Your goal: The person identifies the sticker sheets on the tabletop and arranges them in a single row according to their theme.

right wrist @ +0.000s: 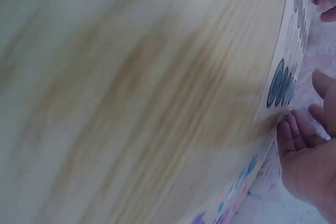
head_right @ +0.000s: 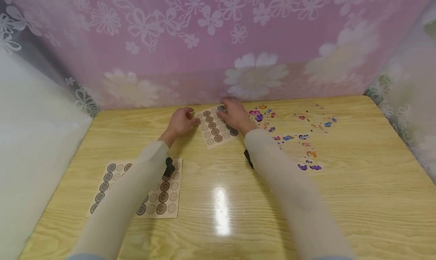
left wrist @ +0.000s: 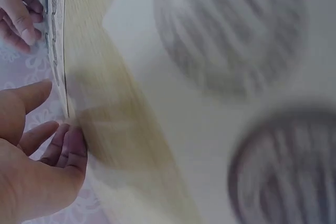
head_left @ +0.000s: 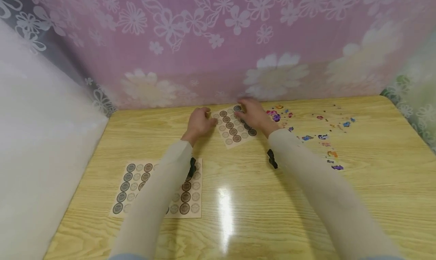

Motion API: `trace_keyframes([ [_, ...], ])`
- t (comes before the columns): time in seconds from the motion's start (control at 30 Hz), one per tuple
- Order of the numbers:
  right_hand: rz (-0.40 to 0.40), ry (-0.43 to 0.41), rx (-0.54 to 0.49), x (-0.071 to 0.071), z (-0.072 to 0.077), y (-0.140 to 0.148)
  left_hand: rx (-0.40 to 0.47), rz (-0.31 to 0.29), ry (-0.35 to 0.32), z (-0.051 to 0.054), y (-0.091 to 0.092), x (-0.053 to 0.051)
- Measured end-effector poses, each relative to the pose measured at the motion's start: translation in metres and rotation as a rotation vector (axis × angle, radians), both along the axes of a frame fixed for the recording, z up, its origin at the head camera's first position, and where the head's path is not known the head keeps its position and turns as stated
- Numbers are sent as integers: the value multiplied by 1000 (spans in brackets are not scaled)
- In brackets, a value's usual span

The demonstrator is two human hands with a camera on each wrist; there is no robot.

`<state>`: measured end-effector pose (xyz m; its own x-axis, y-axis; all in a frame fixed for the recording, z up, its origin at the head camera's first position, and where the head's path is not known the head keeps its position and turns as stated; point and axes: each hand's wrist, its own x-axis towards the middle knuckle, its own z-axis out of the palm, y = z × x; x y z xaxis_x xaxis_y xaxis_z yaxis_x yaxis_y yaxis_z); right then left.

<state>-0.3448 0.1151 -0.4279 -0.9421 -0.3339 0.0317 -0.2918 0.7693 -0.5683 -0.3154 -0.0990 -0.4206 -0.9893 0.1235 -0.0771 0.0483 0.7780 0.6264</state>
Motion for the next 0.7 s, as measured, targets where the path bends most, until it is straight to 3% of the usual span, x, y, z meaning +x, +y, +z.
trace_keyframes([
  [0.2,-28,-13,22,-4,-5,-7,14,46,-27,-2,0,-6],
  [0.47,-40,-17,74,-8,-5,-7,52,64,-54,-3,1,-11],
  [0.7,-20,13,162,-10,-3,-7,137,85,-95,-1,1,-12],
])
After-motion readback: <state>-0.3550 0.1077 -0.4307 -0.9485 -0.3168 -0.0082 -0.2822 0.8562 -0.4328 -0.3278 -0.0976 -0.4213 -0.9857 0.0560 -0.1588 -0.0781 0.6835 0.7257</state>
